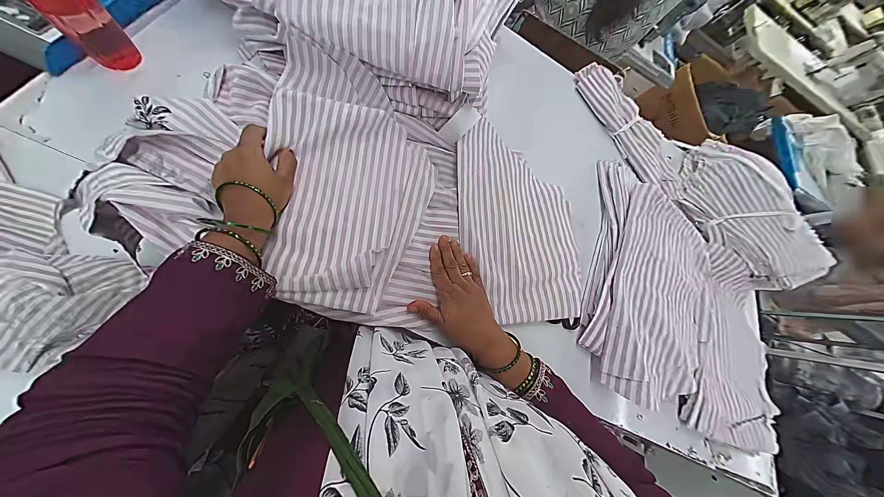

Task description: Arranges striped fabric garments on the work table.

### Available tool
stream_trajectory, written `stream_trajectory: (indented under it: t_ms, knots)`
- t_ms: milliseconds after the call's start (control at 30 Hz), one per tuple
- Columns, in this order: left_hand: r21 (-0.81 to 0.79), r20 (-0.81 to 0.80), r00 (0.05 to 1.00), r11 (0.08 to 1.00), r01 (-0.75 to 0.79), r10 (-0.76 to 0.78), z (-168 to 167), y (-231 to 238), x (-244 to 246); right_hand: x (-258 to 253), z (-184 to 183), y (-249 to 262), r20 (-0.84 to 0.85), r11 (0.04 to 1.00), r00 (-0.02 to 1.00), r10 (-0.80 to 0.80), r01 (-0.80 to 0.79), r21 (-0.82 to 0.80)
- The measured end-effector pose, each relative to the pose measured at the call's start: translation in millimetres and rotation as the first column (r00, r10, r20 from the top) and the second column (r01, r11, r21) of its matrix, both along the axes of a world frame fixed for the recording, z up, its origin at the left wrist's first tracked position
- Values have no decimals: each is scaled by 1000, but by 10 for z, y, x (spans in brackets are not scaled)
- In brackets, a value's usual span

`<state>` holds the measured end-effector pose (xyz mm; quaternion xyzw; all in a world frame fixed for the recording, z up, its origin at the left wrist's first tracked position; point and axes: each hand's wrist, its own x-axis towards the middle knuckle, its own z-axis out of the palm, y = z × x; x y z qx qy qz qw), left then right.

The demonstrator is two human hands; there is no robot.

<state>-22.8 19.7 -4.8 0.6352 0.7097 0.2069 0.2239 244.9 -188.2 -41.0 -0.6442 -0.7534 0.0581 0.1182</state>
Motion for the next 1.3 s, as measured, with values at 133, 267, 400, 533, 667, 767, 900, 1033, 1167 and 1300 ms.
stream_trajectory:
  t_ms: [133, 267, 400, 533, 667, 767, 900, 1033, 1167, 1300]
  knots:
    - [125, 85, 995, 992, 33, -44, -46, -66, -25, 3, -10, -14, 0, 1000, 1000, 9, -9, -6]
    - [134, -80, 861, 850, 509, -503, 31, -684, 41, 65, 6, 7, -20, 1000, 1000, -4, 4, 3]
    - [-9, -181, 648, 660, 751, -740, -175, -1226, -43, 57, -4, 15, -18, 1000, 1000, -3, 4, 7]
    - [388, -29, 630, 572, 722, -776, -257, -1210, 53, 68, -11, -7, -31, 1000, 999, -19, 19, 22]
    - [-89, -26, 296, 297, 951, -955, -36, -1131, 39, 57, 1, 5, -29, 1000, 999, -21, 21, 5]
    - [64, -63, 387, 383, 921, -920, -131, -1005, 16, 40, 18, -11, -32, 999, 998, -45, 44, -14]
    - [121, -167, 636, 624, 772, -754, -79, -637, 52, -143, 309, 149, -93, 968, 983, -157, 135, -211]
    - [-126, -253, 645, 686, 717, -721, -127, -264, 105, -384, 168, 470, -173, 984, 979, -103, 75, -162]
    - [-55, -286, 643, 682, 729, -711, -234, -222, 48, -510, 50, 468, -44, 983, 999, -24, 16, -181]
    - [-59, -276, 642, 679, 732, -716, -241, -229, 42, -519, 71, 358, -26, 967, 986, -166, 157, -198]
